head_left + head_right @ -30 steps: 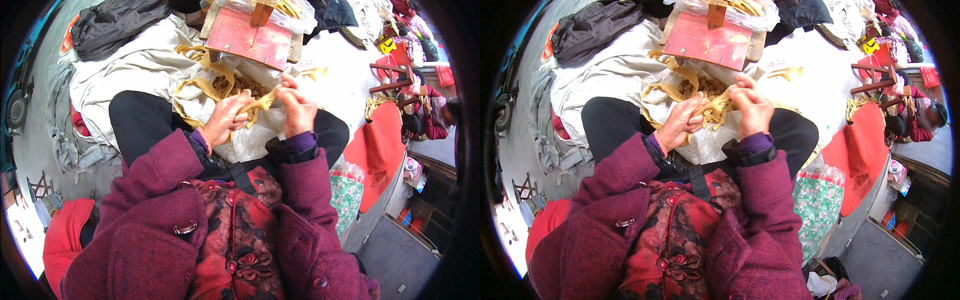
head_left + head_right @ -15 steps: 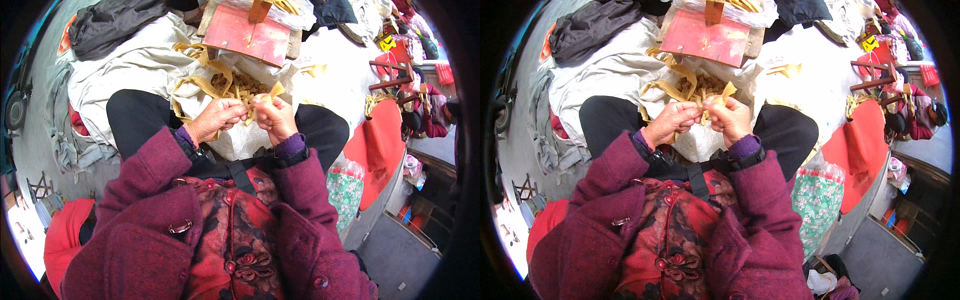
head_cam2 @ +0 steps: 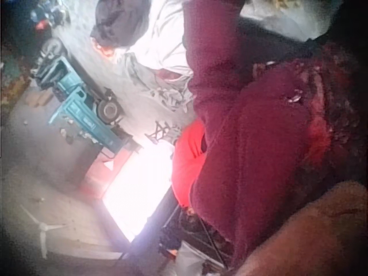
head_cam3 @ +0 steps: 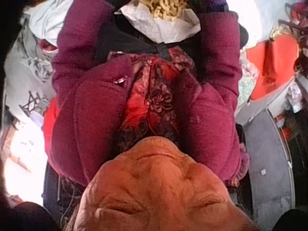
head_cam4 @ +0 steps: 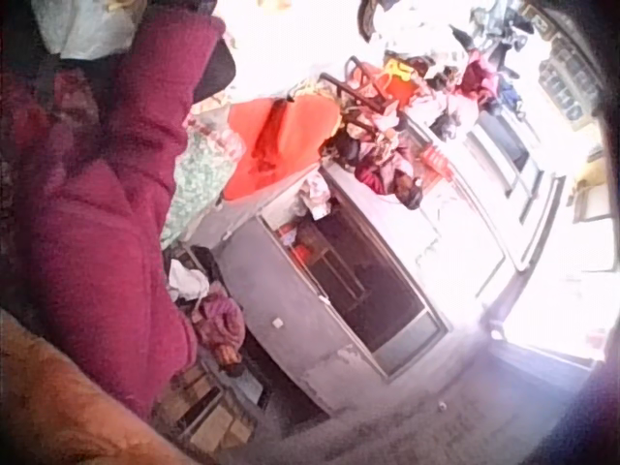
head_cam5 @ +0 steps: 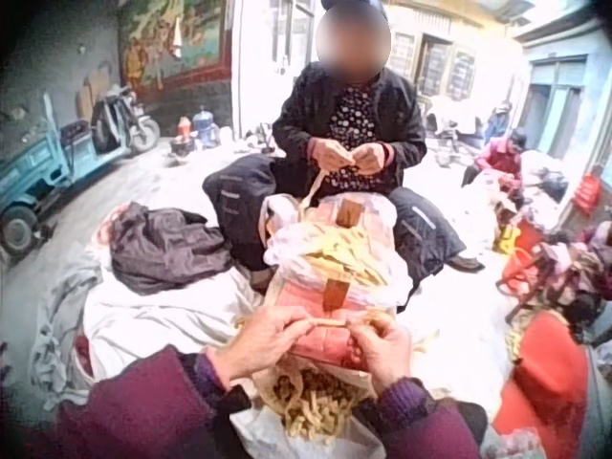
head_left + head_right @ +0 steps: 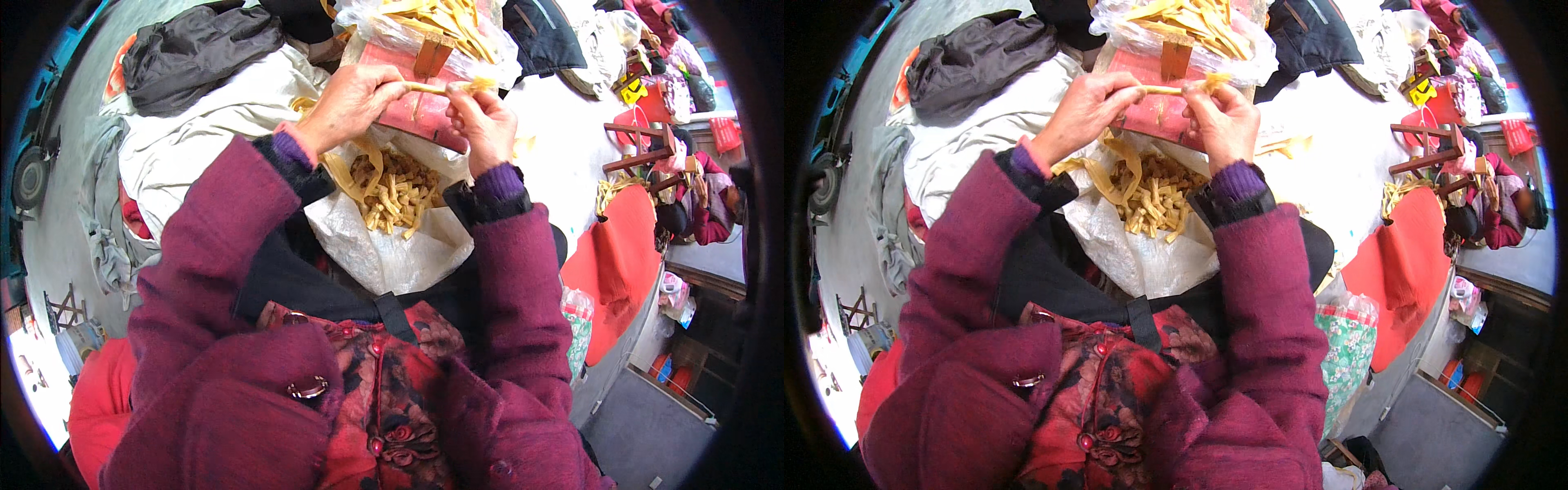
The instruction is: The person sits cross-legged and repeatedly picks up dried vegetable strips from a white sack, separates them by hand, and places them into a pink box. The person continues this sorting process throughout the clip.
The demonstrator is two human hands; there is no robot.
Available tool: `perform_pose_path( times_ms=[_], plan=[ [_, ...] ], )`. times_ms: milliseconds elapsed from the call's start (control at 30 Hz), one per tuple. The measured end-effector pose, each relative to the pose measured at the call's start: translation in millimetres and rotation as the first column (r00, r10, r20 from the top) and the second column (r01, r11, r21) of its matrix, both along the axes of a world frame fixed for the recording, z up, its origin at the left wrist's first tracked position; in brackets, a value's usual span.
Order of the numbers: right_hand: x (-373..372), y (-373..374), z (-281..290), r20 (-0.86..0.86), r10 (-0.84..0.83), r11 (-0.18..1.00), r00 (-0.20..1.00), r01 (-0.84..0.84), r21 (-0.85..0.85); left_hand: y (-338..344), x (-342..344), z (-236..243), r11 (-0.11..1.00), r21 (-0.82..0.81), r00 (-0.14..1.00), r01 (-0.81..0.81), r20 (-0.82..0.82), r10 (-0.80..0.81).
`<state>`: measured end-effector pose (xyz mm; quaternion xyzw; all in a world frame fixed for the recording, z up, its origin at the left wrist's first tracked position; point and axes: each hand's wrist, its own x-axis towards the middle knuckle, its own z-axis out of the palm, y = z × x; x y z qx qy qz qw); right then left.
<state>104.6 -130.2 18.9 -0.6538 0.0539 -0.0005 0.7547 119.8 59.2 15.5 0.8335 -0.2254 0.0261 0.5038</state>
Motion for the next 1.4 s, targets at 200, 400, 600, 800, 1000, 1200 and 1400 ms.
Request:
perform_pose_path(
  times_ms=[200,400,600,800,1000,1200,1400],
  plan=[
    [-12,-2,-7,0.016,0.001,0.919,1.0,0.005,-0.393,-4,-16,-11,0.996,-0.035,0.995,-0.083,-0.05,0.081],
    [-84,-21,3,-0.128,0.256,0.785,0.958,-0.283,-0.55,-16,-82,-8,0.994,-0.047,0.985,0.099,-0.139,-0.105],
    [-110,-30,-2,-0.195,0.287,0.88,0.938,-0.338,-0.333,-16,-114,-24,0.97,0.103,0.967,0.222,-0.151,-0.205],
    [-98,-29,-6,-0.383,0.335,0.729,0.861,-0.494,-0.473,-34,-124,-29,0.959,0.175,0.952,0.224,0.169,-0.253],
    [-112,-30,-23,-0.311,0.285,0.662,0.907,-0.421,-0.62,-20,-119,-19,0.942,0.17,0.949,0.291,0.071,-0.306],
    [-132,-23,8,-0.387,0.797,0.561,0.464,-0.807,0.187,-16,-101,-18,0.935,-0.234,0.925,0.267,-0.211,-0.317],
    [-117,-11,17,-0.241,0.594,0.798,0.768,-0.601,0.049,-25,-120,-32,0.796,-0.598,0.472,-0.094,-0.731,-0.493]
  ],
)
